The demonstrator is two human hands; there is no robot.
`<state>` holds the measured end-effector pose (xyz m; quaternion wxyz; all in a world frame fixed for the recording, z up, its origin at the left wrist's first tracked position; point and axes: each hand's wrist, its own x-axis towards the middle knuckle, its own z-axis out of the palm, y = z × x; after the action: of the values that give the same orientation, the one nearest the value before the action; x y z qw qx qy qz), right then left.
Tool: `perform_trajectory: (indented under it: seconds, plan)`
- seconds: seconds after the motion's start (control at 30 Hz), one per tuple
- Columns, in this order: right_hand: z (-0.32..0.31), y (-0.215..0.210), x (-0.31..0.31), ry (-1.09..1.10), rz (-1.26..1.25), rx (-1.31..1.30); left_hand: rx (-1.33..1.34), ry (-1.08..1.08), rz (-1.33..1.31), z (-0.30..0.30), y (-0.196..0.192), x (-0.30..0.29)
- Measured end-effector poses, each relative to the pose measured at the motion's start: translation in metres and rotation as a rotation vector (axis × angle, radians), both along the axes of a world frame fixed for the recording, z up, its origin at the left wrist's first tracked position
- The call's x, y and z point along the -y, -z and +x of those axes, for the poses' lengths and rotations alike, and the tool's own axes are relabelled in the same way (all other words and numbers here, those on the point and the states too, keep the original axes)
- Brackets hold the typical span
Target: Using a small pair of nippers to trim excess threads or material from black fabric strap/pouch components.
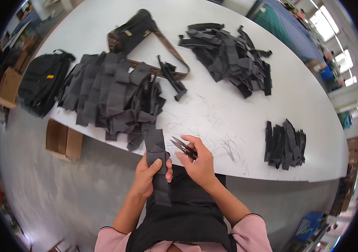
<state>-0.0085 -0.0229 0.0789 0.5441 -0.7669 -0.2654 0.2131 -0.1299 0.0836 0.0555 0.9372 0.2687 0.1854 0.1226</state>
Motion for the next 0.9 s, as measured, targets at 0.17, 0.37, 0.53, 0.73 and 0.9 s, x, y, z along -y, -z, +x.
perform_trajectory:
  seconds: [0.17,0.37,0.53,0.73,0.9]
  plan:
    - [0.011,0.002,0.03,0.09,0.03,0.447,-0.03,0.116,-0.013,0.02,0.001,0.016]
    - [0.03,0.002,0.059,0.094,-0.076,0.767,-0.001,0.195,0.031,0.034,0.001,0.044]
    - [0.04,0.012,0.085,0.055,0.038,0.608,-0.037,0.207,0.085,0.039,0.0,0.078]
    - [0.047,0.028,0.121,0.149,0.174,0.593,-0.105,0.219,0.165,0.051,-0.002,0.117]
    - [0.047,0.031,0.144,0.194,0.224,0.54,-0.156,0.285,0.22,0.059,-0.005,0.127]
